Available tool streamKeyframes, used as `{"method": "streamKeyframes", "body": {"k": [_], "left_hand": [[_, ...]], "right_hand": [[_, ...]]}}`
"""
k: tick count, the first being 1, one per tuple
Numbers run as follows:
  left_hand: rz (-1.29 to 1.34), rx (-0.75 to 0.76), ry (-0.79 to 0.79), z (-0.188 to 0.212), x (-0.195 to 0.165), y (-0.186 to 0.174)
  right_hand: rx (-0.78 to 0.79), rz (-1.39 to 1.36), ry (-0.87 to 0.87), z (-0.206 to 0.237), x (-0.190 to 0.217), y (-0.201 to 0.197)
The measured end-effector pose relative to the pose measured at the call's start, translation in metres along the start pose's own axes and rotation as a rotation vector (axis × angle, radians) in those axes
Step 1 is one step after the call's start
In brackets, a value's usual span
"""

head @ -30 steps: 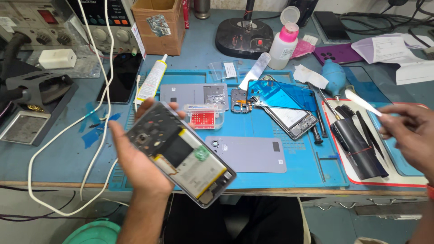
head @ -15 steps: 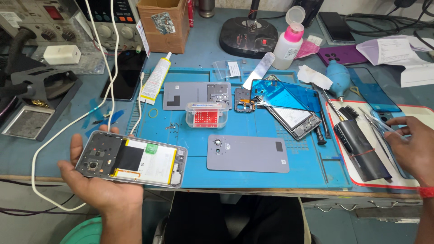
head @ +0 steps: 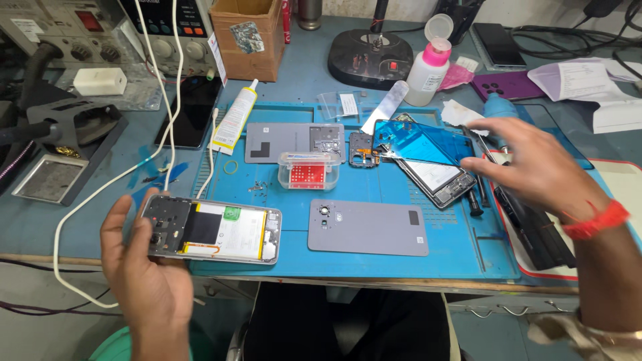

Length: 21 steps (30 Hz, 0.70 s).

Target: The person repairs a smartphone at a workbench. They disassemble the phone body, remove internal components, use a soldering iron on a small part, pick screws with tweezers, then align a new blue back cover onto the phone body and press it into place.

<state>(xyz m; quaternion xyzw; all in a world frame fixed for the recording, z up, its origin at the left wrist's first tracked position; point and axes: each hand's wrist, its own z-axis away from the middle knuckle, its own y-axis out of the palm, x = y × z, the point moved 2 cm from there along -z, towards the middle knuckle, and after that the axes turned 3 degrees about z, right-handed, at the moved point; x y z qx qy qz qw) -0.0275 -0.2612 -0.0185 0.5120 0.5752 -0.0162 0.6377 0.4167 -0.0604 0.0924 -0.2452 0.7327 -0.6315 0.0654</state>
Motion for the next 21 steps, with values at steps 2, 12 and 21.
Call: {"method": "streamKeyframes", "body": {"k": [2,12,21], "left_hand": [[-0.124,-0.019,-0.101,-0.001,-0.009,-0.002],[-0.893,0.194,0.037,0.000,-0.030,0.003],[-1.391,0.247,0.003,0.005,-0.042,0.014]], "right_hand": [[0.026,0.009,-0.171,-0.014,0.004,0.006],[0.265,0.056,-0.169,-0.073,-0.006,0.046],[0.274,0.033,-0.065,-0.092,-0.005,0.046]]}}
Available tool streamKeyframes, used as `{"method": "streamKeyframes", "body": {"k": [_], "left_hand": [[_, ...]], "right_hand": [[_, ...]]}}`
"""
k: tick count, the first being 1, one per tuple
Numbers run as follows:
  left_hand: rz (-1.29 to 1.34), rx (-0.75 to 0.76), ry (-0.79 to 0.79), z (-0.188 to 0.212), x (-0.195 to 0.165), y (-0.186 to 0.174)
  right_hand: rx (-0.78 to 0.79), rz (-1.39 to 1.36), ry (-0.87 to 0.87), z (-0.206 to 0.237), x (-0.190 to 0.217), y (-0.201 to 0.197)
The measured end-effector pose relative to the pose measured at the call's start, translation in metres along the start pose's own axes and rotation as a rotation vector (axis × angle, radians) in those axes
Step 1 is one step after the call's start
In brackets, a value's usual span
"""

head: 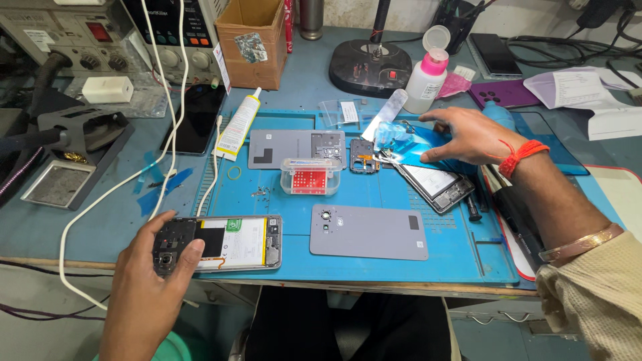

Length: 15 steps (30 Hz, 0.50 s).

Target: The person repairs a smartphone at a workbench. They disassemble the phone body, remove internal components, use a soldering iron on a small part, pick screws with tweezers, then align a new blue back cover onto the phone body and press it into place.

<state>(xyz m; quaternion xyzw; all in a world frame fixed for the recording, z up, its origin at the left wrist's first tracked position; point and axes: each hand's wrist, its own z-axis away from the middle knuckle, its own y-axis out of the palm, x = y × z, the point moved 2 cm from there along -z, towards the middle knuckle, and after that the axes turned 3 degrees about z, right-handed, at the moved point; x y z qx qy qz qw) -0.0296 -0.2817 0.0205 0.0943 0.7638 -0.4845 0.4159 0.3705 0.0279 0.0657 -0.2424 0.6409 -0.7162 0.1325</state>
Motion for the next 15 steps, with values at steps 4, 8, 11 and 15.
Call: {"method": "streamKeyframes", "body": {"k": [4,8,11,15], "left_hand": [[-0.021,0.028,-0.012,0.002,-0.001,0.000],[-0.003,0.066,-0.057,0.001,0.000,-0.005],[-0.071,0.076,-0.189,0.001,0.001,-0.015],[0.078,-0.109,0.085,0.005,-0.016,-0.030]], "right_hand": [[0.003,0.011,0.028,-0.002,-0.009,-0.004],[-0.013,-0.047,0.000,0.008,-0.015,-0.016],[-0.025,-0.151,0.040,0.022,-0.006,-0.027],[-0.118,-0.220,0.127,0.062,0.016,-0.049]]}}
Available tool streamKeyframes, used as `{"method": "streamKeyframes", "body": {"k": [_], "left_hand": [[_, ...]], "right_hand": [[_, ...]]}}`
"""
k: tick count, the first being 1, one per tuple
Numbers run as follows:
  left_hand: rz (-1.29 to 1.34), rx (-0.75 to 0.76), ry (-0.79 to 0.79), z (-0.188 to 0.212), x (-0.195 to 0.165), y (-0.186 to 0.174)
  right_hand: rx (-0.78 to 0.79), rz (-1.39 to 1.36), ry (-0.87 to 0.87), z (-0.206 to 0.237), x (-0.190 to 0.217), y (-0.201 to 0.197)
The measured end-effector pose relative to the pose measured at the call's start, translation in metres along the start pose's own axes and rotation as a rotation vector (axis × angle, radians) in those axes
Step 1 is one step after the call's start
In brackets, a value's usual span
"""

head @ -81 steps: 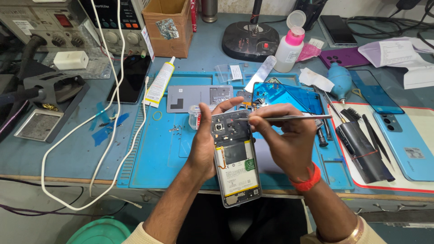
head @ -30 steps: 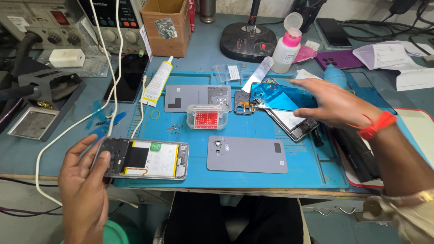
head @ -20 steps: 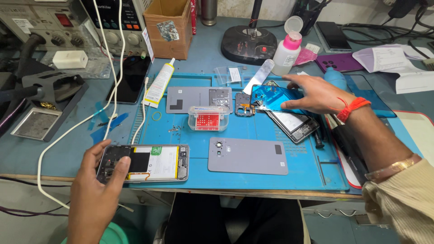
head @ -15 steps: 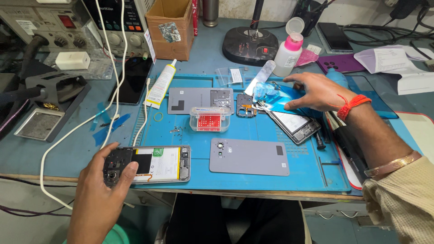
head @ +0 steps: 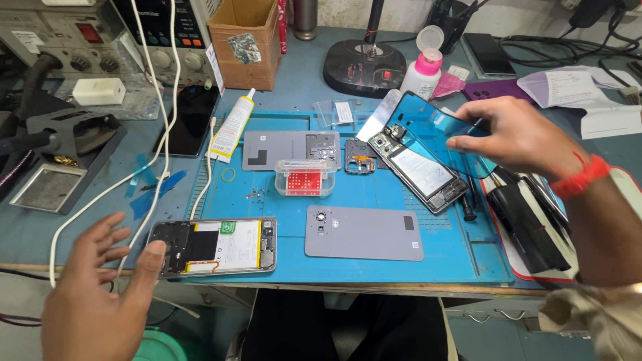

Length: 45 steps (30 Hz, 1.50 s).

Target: The person repairs a smartphone at a workbench. They disassemble the phone body, remove internal components, use a soldering iron on a small part, pick screws with tweezers, then align a new blue back cover onto the phone body and press it into place.

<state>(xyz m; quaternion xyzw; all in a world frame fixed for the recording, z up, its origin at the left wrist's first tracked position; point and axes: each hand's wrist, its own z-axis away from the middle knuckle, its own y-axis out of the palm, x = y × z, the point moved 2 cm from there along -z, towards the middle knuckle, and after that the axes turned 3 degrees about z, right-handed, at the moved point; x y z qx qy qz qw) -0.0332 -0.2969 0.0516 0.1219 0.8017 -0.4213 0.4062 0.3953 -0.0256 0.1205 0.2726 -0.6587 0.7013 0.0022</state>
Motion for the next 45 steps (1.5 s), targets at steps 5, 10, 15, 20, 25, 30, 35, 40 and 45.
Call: {"method": "streamKeyframes", "body": {"k": [5,10,15,20,25,30,35,40,45], "left_hand": [[0.580,0.205,0.057,0.025,-0.054,0.045],[1.065,0.696,0.009,0.052,-0.144,0.145],[1.235,0.290,0.045,0.051,-0.188,0.187],[1.421,0.211,-0.032,0.048,-0.185,0.204],[1.457,0.216,-0.048,0.028,-0.171,0.200],[1.335,0.358,-0.006,0.010,-0.164,0.183],[1.232,0.507,0.066,0.009,-0.170,0.165],[1.171,0.527,0.019,0.007,-0.172,0.156],[1.163,0.557,0.023,0.007,-0.168,0.157]], "right_hand": [[-0.383,0.008,-0.062,0.060,0.038,0.002],[-0.810,-0.032,-0.276,0.099,0.071,0.042],[-1.002,-0.167,-0.298,0.114,0.088,0.091],[-0.970,-0.300,-0.275,0.111,0.096,0.112],[-0.761,-0.130,-0.261,0.121,0.112,0.105],[-0.777,-0.249,-0.306,0.136,0.108,0.074],[-0.367,-0.747,-0.090,0.115,0.085,0.068],[-0.127,-1.011,-0.123,0.104,0.078,0.079],[-0.078,-1.073,-0.054,0.098,0.073,0.090]]}}
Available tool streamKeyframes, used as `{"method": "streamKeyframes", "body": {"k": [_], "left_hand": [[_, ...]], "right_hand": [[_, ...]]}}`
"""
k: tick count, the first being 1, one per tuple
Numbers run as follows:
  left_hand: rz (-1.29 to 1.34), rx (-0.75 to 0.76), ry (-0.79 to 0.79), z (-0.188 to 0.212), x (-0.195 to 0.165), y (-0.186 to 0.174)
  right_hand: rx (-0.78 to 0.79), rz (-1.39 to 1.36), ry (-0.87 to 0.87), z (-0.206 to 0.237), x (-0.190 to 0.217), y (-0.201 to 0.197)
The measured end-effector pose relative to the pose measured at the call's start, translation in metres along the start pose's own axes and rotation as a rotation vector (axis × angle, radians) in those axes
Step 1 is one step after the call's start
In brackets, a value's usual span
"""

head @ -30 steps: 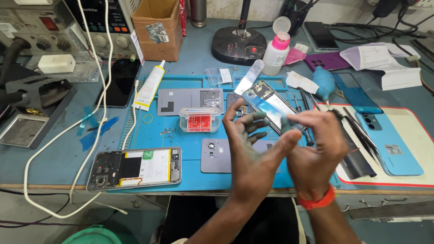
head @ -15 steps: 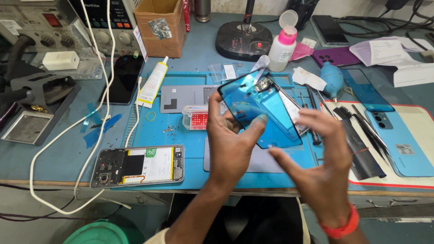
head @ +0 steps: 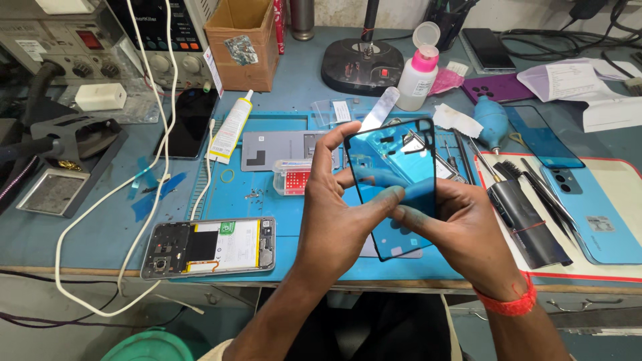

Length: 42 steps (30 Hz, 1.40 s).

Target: The person repairs a smartphone at a workbench. They disassemble the phone body, remove internal components, use a soldering iron on a small part, pick screws with tweezers, then align a new blue back cover onto the phone body and press it into place.

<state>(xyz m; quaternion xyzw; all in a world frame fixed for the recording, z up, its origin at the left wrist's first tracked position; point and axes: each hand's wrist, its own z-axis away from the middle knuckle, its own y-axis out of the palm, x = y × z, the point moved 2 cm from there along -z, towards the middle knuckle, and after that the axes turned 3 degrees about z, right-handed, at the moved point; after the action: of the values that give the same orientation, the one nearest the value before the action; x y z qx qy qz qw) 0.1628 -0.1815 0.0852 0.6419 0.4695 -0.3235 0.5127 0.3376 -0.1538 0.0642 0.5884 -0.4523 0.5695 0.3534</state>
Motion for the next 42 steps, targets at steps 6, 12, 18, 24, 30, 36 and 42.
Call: {"method": "streamKeyframes", "body": {"k": [6,12,18,24,30,36,42], "left_hand": [[-0.362,0.139,0.096,0.004,-0.013,-0.045],[-1.041,0.401,-0.026,0.011,-0.025,-0.092],[-1.210,0.550,-0.069,0.016,-0.013,-0.092],[-1.275,0.571,-0.195,0.009,-0.014,-0.095],[-1.247,0.588,-0.158,0.006,-0.013,-0.098],[-1.174,0.590,-0.055,0.009,-0.019,-0.098],[-0.914,0.500,0.128,0.012,-0.036,-0.100]], "right_hand": [[-0.112,0.061,-0.035,0.004,-0.006,-0.021],[-0.186,0.030,-0.068,0.009,-0.013,-0.043],[-0.233,0.075,-0.058,0.011,-0.021,-0.055],[-0.260,0.141,-0.024,0.016,-0.020,-0.069],[-0.237,0.063,0.010,0.020,-0.017,-0.071],[-0.225,0.094,0.010,0.020,-0.018,-0.071],[-0.023,0.039,0.180,0.023,-0.031,-0.077]]}}
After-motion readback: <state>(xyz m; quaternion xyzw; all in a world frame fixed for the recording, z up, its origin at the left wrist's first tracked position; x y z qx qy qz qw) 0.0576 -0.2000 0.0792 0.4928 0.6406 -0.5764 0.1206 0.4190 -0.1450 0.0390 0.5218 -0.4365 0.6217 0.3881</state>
